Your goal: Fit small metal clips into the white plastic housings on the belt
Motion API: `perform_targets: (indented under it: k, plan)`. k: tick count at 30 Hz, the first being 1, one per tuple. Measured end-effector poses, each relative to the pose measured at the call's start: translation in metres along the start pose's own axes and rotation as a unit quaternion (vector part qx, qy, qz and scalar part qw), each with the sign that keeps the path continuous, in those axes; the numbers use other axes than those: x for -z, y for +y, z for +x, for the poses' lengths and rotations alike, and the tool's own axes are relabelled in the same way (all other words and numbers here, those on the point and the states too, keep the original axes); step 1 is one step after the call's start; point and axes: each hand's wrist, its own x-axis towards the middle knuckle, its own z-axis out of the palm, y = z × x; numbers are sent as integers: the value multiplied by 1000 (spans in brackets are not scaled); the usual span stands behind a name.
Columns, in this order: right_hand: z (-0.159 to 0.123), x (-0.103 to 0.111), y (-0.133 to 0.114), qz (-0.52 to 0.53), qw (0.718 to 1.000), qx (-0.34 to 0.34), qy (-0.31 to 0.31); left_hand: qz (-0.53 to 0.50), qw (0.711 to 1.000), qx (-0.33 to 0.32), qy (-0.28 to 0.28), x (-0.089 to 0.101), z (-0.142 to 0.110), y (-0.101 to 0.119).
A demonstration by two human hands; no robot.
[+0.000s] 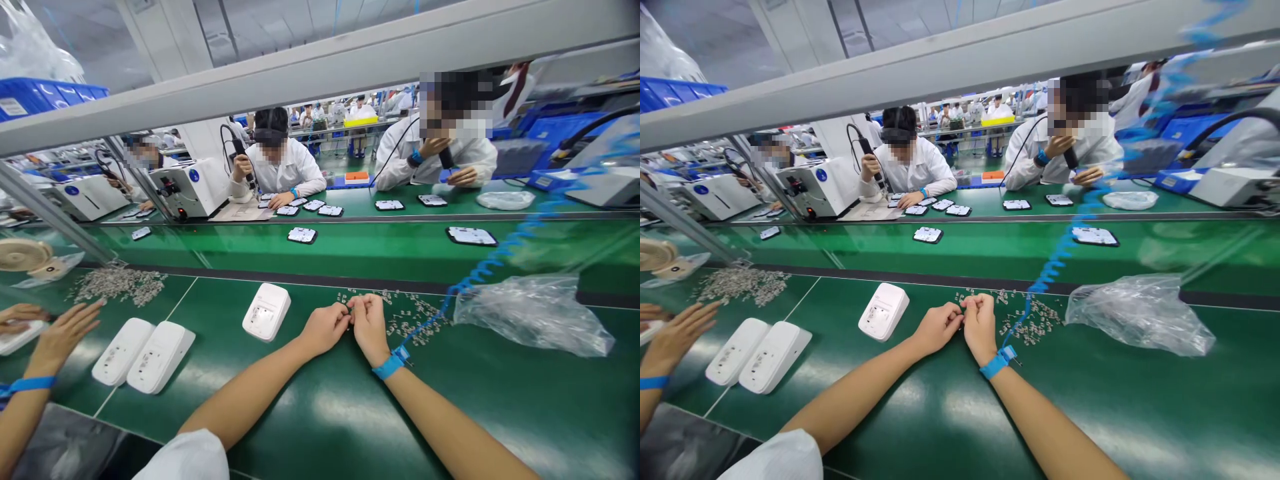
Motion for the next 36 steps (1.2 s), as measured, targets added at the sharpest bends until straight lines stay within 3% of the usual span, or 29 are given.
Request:
perform_targets:
  k: [6,12,18,24,30,36]
  plan:
    - [-1,2,-2,-47,998,-14,-40,10,1000,2,24,2,-2,1]
    - [1,0,-7,-39,998,-4,-54,83,995,-12,50,6,-2,7]
    - [0,-3,-25,-72,995,23,-59,65,996,-3,53,11,2,6]
    - [9,-4,-27,-73,995,23,-57,53,995,-44,69,10,13,-12]
    - [8,-5,-26,-31,998,13,-53,63,991,-69,91,15,14,-6]
    - [7,-5,-26,-59,997,15,-53,57,994,-43,86,17,15,-1]
